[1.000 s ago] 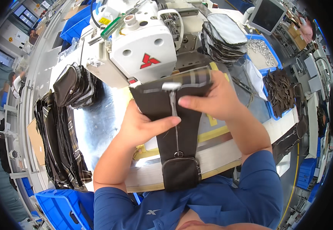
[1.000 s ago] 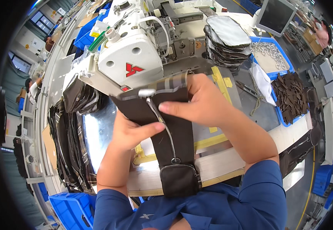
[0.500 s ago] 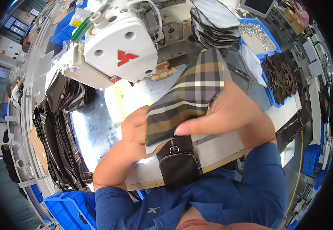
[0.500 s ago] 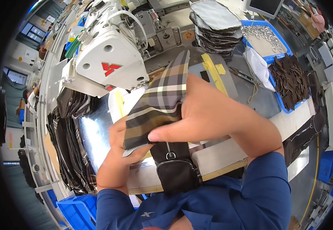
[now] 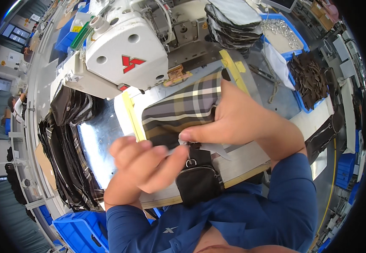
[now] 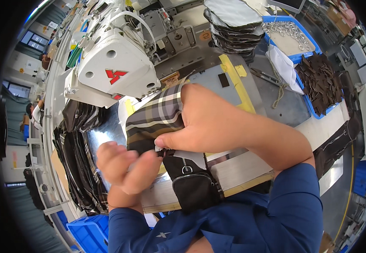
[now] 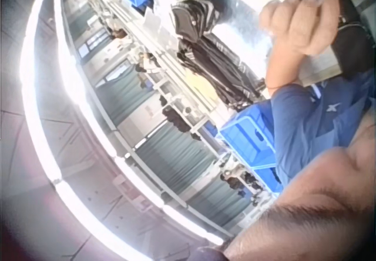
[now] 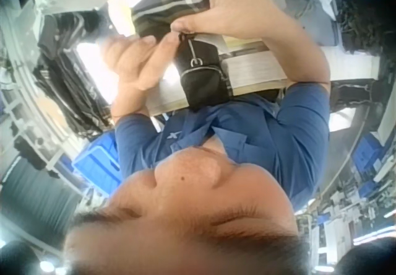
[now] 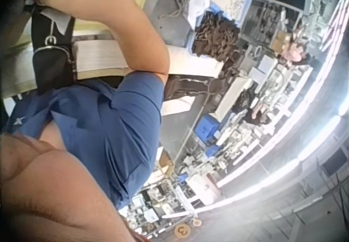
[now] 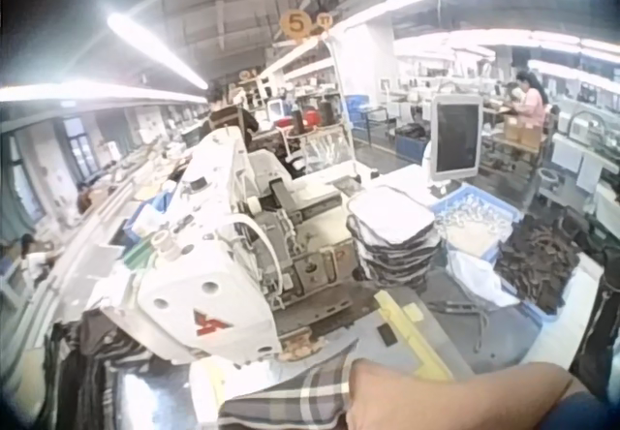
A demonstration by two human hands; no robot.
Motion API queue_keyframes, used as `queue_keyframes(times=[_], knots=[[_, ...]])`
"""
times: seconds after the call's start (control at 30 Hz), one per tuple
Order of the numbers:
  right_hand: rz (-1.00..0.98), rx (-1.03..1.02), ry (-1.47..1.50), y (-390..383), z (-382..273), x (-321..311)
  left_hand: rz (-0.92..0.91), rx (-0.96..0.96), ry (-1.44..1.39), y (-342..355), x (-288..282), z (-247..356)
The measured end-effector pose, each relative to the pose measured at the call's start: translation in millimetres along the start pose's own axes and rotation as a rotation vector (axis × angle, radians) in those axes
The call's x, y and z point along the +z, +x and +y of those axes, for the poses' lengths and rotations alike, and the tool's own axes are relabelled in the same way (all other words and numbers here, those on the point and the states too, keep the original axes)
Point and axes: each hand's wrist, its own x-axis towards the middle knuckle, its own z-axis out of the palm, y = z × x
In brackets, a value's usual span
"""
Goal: The person aligns a zipper onto a black fabric pouch and sews it using an industrial sewing machine. They then attach a white fabric lining to the pouch, sewing it in place. The process is repeated for multiple pouches, with the person handling the fabric and machine controls throughout.
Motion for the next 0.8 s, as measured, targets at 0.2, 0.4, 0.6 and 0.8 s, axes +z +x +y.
queue_keyframes(times=[0.2,0.4,0.6,0.8], knots=[[-0.102,0.036,-0.026,0,-3,-4,-0.28,0.09,0.073,5,-18,16],[-0.014,-0.093,-0.076,-5,-8,3,-0.3,0.137,0.134,5,-17,20],[0.024,-0.123,-0.129,-3,-3,11,-0.174,0.335,0.045,10,-9,8],[0.063,-0.03,-0.035,-1,2,16,-0.105,0.368,0.052,10,-7,8]])
